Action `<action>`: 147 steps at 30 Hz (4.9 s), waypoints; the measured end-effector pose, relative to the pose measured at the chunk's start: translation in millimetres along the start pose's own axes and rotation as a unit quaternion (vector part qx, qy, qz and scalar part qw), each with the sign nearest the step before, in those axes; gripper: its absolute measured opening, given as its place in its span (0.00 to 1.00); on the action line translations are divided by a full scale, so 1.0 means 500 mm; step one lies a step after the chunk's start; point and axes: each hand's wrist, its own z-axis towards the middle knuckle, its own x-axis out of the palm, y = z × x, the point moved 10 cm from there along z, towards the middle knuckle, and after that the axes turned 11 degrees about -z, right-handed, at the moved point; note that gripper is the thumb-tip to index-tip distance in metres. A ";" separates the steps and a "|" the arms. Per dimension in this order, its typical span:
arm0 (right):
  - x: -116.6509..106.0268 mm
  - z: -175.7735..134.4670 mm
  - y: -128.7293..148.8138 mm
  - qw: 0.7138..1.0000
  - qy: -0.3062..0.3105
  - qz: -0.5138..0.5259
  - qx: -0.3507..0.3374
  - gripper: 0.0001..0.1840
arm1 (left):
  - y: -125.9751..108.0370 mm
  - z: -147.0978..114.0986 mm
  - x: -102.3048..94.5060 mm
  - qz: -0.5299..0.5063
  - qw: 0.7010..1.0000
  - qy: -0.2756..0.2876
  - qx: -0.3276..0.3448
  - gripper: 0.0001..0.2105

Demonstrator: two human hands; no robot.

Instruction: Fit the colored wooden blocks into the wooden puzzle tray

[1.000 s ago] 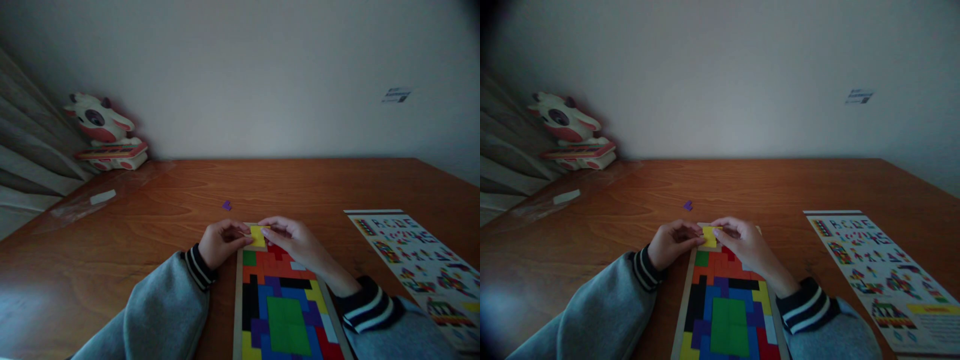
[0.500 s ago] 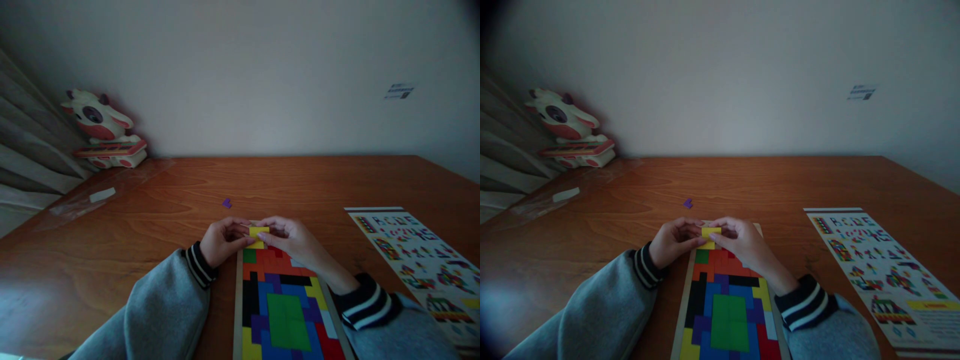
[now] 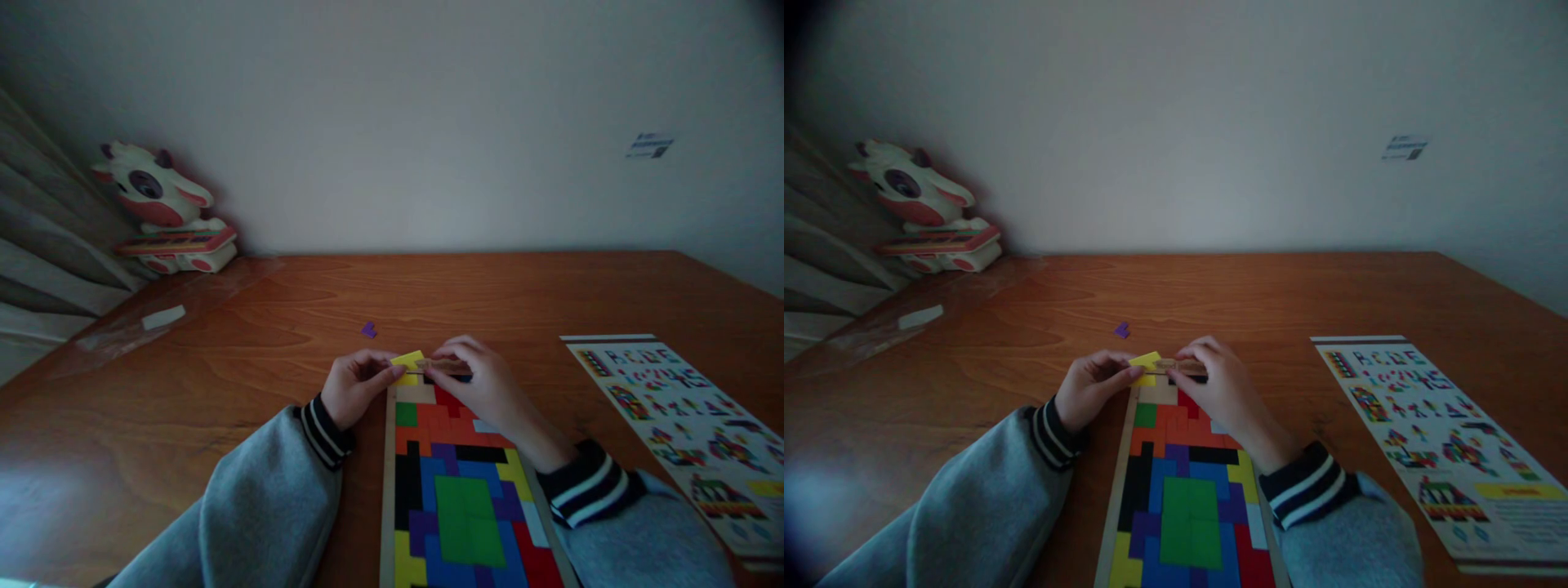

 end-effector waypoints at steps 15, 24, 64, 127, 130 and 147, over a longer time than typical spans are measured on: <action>0.024 -0.002 0.007 0.994 0.043 -0.083 -0.063 0.11 | 0.010 -0.002 0.007 0.035 0.999 0.015 -0.012 0.16; 0.020 0.006 -0.006 0.995 0.060 -0.057 -0.058 0.06 | 0.002 -0.004 0.013 0.055 0.998 0.029 0.005 0.13; -0.006 -0.023 -0.147 0.956 0.178 -0.232 0.024 0.25 | 0.011 -0.006 0.022 0.082 0.995 0.054 -0.020 0.13; 0.043 -0.007 -0.018 0.996 0.087 -0.020 -0.011 0.06 | -0.098 -0.093 0.140 0.490 0.762 0.209 0.368 0.07; 0.040 -0.006 -0.017 0.997 0.076 -0.025 -0.013 0.06 | -0.094 -0.097 0.141 0.482 0.764 0.217 0.370 0.07; 0.048 -0.011 -0.016 0.996 0.071 -0.045 -0.039 0.06 | -0.091 -0.104 0.157 0.495 0.744 0.245 0.375 0.10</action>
